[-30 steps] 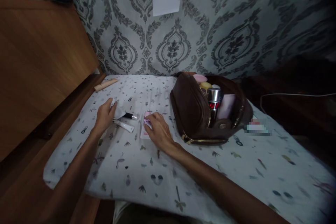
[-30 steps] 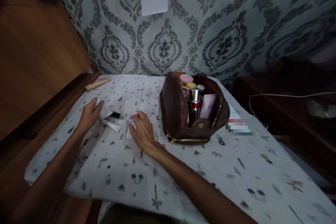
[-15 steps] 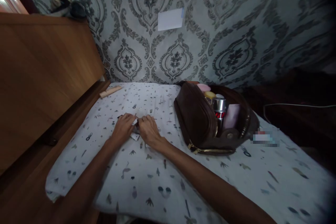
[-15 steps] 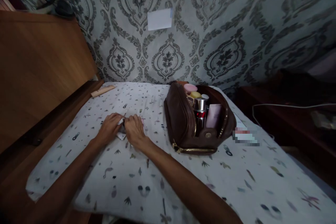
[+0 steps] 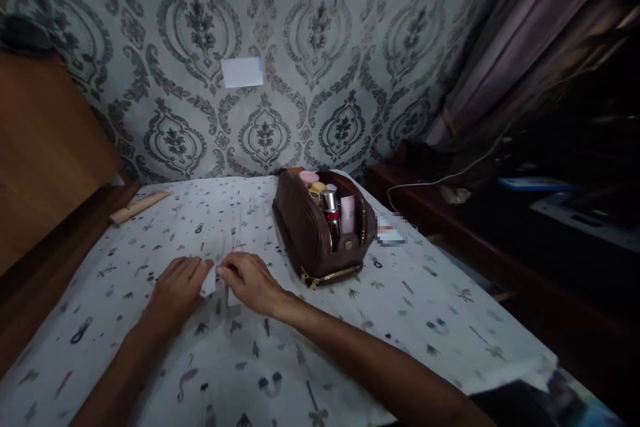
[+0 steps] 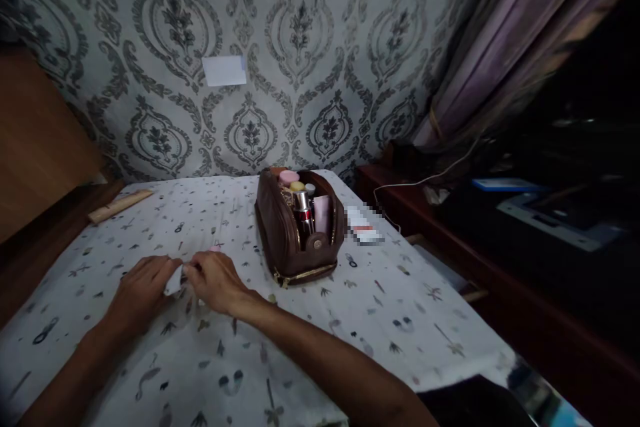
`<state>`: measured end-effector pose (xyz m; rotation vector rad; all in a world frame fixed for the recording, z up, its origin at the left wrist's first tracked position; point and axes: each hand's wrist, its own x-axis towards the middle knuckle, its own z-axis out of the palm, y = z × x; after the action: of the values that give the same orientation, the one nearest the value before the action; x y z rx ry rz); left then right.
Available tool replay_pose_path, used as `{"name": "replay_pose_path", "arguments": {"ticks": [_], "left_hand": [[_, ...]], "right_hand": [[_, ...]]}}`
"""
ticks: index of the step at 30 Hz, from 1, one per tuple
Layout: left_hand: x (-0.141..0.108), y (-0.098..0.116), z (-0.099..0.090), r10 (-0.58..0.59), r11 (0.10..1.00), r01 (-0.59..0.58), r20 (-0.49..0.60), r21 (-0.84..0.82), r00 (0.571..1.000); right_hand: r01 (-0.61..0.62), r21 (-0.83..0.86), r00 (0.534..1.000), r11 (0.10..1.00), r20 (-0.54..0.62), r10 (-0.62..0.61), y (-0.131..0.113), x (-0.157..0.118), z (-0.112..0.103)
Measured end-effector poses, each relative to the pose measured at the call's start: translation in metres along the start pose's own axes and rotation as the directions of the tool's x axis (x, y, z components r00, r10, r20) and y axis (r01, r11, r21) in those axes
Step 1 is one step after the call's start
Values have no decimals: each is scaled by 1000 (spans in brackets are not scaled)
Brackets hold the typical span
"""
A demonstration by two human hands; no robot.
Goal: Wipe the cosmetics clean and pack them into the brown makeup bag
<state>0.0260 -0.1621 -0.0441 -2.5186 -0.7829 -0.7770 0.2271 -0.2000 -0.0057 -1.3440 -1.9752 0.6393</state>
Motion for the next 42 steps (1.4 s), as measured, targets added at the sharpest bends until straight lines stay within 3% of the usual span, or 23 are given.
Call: {"name": "replay_pose_path", "arguments": {"ticks": [6,12,21,26,31,35,38,42], "left_hand": [[6,11,-5,4,1000,-4,-14,3,1000],[2,6,-9,-139,990,142,94,-24,986],[5,15,-13,-276,894,342,245,-290,929],[9,21,-16,-336,765,458,327,-453,883],[16,34,-23,-333,564,571,468,-597,819],[17,43,-25,-278,357,625,560,-694,781],[15,46,-22,-251,238,654,605,-718,755],[15,51,-18,-228,147,674,639,-724,735]], "right_hand": [[-12,261,994,965,-102,40,1,-21,3],[21,395,969,918,-235,79,11,-27,-2],[22,610,968,792,-210,135,12,-27,-8],[34,739,941,673,-251,228,19,-24,-8],[7,823,965,568,-154,211,20,-24,5],[-58,812,991,581,-23,131,18,-27,11],[-49,794,985,606,-62,161,16,-28,10],[-51,787,953,615,-147,267,12,-29,11]]}}
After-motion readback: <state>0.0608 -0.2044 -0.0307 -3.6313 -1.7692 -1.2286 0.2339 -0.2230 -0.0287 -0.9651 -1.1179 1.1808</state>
